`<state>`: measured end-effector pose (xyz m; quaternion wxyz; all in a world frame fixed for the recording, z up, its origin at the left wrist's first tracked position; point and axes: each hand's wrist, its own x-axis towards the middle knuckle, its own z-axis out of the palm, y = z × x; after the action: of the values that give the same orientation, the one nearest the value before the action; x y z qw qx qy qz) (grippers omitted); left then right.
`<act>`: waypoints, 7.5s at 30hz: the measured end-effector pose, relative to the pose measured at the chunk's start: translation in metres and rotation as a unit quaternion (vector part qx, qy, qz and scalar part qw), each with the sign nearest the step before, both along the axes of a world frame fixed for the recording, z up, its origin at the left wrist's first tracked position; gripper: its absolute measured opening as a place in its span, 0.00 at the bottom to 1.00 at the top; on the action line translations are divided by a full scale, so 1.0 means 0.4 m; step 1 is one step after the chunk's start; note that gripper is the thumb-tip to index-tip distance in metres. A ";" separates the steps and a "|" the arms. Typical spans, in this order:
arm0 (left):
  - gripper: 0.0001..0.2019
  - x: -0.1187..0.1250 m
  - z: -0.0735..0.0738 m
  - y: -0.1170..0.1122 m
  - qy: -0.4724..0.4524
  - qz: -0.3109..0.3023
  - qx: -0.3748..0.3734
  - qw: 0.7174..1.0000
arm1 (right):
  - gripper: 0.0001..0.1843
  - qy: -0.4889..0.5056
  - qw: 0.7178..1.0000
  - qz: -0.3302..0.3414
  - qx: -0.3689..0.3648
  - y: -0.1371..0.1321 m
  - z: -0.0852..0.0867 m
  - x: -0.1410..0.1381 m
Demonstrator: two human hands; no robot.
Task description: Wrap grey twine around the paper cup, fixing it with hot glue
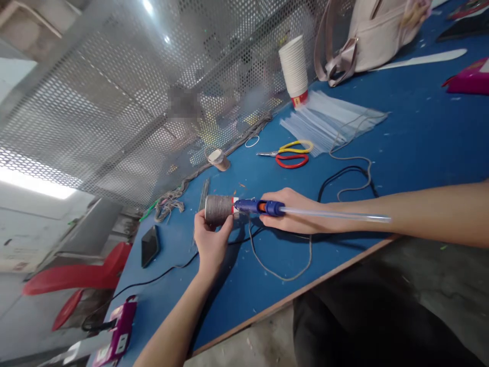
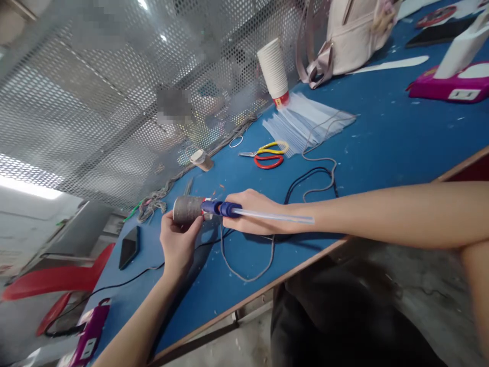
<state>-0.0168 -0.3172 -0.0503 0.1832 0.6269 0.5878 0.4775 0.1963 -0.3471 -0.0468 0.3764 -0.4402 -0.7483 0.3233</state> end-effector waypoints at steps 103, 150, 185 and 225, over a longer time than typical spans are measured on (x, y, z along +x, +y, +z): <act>0.21 -0.035 -0.011 0.006 -0.042 -0.096 0.009 0.994 | 0.11 -0.063 0.991 0.027 0.114 0.019 -0.017 0.033; 0.21 -0.039 -0.006 0.010 -0.017 -0.038 0.016 0.999 | 0.07 -0.117 0.975 0.047 0.182 0.028 -0.004 0.069; 0.17 -0.032 -0.004 -0.040 0.113 -0.012 0.190 0.975 | 0.13 0.153 0.965 0.030 -0.213 0.013 0.024 -0.098; 0.16 0.002 0.020 -0.067 0.028 -0.054 0.030 0.998 | 0.05 -0.069 0.980 -0.011 0.186 0.025 -0.004 -0.069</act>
<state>-0.0160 -0.3438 -0.0423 0.1731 0.6757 0.5435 0.4669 0.1686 -0.3372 -0.0484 0.4024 -0.3919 -0.8149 0.1432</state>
